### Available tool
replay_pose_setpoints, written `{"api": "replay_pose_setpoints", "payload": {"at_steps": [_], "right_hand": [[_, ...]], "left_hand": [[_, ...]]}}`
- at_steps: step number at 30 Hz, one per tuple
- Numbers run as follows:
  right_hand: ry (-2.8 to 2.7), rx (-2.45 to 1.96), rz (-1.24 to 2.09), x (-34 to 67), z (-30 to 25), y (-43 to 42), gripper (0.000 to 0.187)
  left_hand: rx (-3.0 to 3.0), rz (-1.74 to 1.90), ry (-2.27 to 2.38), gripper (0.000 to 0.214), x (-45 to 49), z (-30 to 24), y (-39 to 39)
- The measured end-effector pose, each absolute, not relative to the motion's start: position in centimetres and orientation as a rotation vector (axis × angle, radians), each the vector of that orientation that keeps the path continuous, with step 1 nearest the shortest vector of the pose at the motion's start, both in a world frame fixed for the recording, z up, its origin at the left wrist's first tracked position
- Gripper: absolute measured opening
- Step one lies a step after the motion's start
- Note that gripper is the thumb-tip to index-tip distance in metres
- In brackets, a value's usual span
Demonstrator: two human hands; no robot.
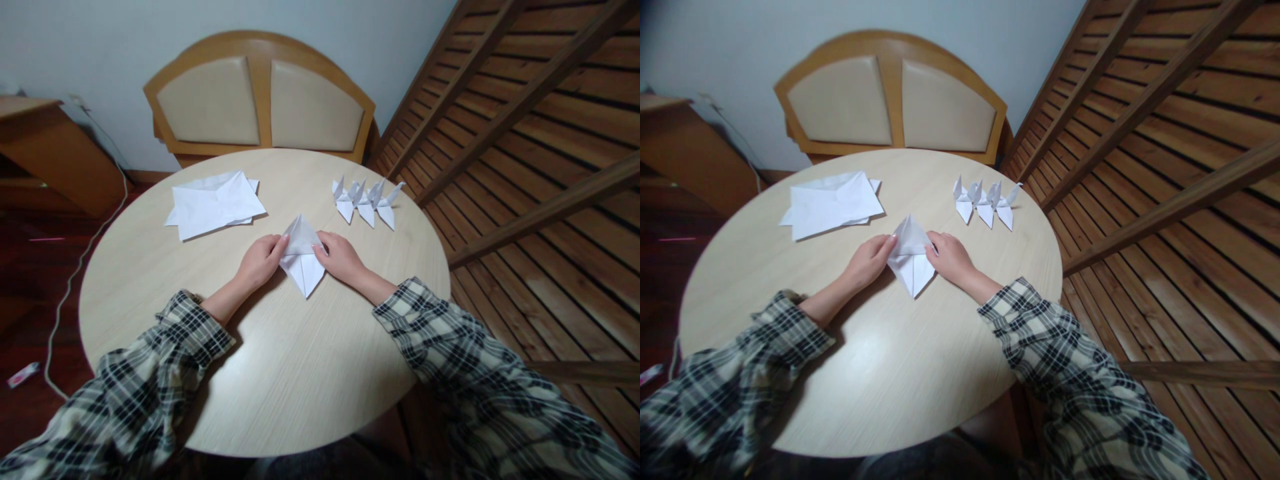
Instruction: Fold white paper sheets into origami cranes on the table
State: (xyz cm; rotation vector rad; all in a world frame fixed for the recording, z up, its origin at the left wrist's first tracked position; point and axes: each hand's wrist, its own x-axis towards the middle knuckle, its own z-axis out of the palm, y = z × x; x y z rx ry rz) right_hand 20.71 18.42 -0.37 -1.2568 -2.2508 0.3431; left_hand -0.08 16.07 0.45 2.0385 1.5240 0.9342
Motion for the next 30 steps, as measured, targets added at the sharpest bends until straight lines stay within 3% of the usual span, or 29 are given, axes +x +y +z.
{"api": "replay_pose_setpoints", "payload": {"at_steps": [3, 6, 9, 30], "right_hand": [[-2.224, -1.246, 0.354, 20.9, -0.5, 18.6, 0.011], [-2.208, -1.231, 0.363, 21.0, -0.6, 18.7, 0.012], [-2.205, -1.243, 0.375, 21.0, -0.7, 18.7, 0.012], [-2.25, -1.213, 0.353, 20.9, -0.6, 18.8, 0.013]], "left_hand": [[1.977, 0.946, 1.357, 0.051, -1.3, 0.4, 16.3], [1.983, 0.906, 1.2, 0.036, -2.7, 0.1, 16.7], [2.021, 0.832, 1.135, 0.045, -3.4, -0.2, 16.9], [2.168, 0.772, 1.223, 0.028, -3.1, -0.5, 16.9]]}}
